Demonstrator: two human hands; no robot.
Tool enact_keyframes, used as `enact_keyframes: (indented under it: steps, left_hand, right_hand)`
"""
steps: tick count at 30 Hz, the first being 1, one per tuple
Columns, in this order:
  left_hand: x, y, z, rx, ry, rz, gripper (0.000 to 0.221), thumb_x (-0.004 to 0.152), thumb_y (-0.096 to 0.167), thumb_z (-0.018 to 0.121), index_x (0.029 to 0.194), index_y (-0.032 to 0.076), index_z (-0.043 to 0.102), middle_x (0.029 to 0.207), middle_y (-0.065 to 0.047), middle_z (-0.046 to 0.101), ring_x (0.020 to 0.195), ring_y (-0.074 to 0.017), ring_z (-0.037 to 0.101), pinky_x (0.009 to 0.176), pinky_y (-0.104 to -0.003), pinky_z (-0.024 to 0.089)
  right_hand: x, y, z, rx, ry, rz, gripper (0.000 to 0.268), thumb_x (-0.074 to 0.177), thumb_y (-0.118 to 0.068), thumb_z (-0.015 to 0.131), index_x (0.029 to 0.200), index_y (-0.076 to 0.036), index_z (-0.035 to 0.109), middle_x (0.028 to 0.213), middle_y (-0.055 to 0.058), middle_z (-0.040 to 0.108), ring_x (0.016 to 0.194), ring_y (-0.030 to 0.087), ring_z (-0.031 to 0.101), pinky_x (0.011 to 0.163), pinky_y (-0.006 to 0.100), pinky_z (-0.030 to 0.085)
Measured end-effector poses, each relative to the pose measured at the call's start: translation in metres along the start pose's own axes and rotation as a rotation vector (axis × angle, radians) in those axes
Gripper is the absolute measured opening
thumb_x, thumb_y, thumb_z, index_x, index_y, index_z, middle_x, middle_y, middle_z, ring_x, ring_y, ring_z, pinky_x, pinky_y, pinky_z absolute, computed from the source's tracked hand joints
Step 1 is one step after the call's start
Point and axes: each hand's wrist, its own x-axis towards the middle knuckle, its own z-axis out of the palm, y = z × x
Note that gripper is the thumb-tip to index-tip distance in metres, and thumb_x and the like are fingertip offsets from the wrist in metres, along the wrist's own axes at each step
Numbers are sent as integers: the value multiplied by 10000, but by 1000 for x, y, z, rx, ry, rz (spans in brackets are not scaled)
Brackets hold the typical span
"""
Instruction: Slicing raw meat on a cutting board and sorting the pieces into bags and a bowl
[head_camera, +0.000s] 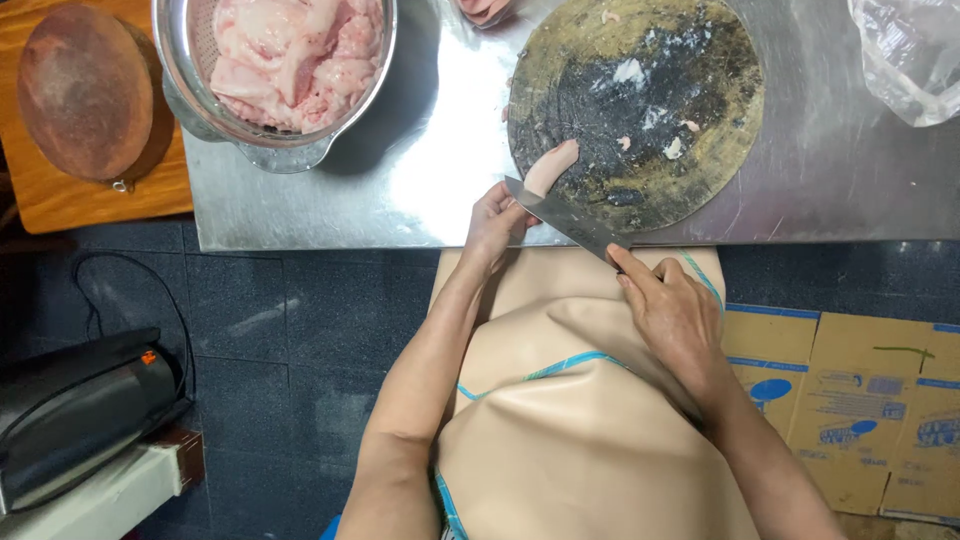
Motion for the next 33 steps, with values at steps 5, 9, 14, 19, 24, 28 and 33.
enact_keyframes:
  steps: [5,9,14,19,24,28,33]
  left_hand:
    - [-12,10,13,5,6,44,164,876,46,775,1006,35,675,779,-70,720,649,-129,709,653,-244,648]
    - [0,-10,-4,65,0,32,121,890,72,765,978,42,687,750,-80,720,620,-130,705,612,-219,614]
    - [-4,11,1,148,-68,-8,97,879,80,743,947,34,691,730,-98,721,589,-122,702,528,-178,562]
    - [-15,11,-2,140,-92,-91,177,959,184,683,1014,16,675,763,-141,716,618,-141,722,491,-171,552]
    - [-26,15,9,199,-67,-94,146,973,172,604,984,29,629,775,-96,698,640,-86,689,514,-127,497]
    - [-11,6,-13,202,-50,-129,140,943,192,680,952,52,680,732,-126,725,582,-128,707,466,-163,528]
    - [1,6,-21,291,-91,-147,122,938,181,614,910,77,672,698,-92,708,552,-97,682,470,-148,520]
  right_hand:
    - [8,-21,-11,10,-18,-13,410,1078,-474,406,1458,-463,559,973,117,628,888,397,732,827,516,574]
    - [21,-26,-3,8,91,-97,402,1076,-477,409,1445,-463,570,942,115,615,828,393,726,780,511,569]
    - [8,0,3,-37,124,-99,395,1069,-468,433,1434,-478,581,894,104,604,792,379,725,750,489,575]
    - [0,18,19,-35,159,-87,382,1056,-486,470,1415,-466,600,895,82,589,787,355,719,749,478,582]
    - [20,-8,11,-6,120,-97,390,1063,-503,425,1429,-507,562,923,92,611,815,365,723,765,486,579]
    - [27,-11,0,14,94,-120,390,1061,-483,449,1430,-484,575,916,122,619,814,398,720,776,513,577]
    - [8,22,7,-46,130,-83,403,1059,-479,457,1448,-487,563,931,89,612,836,354,725,776,461,580]
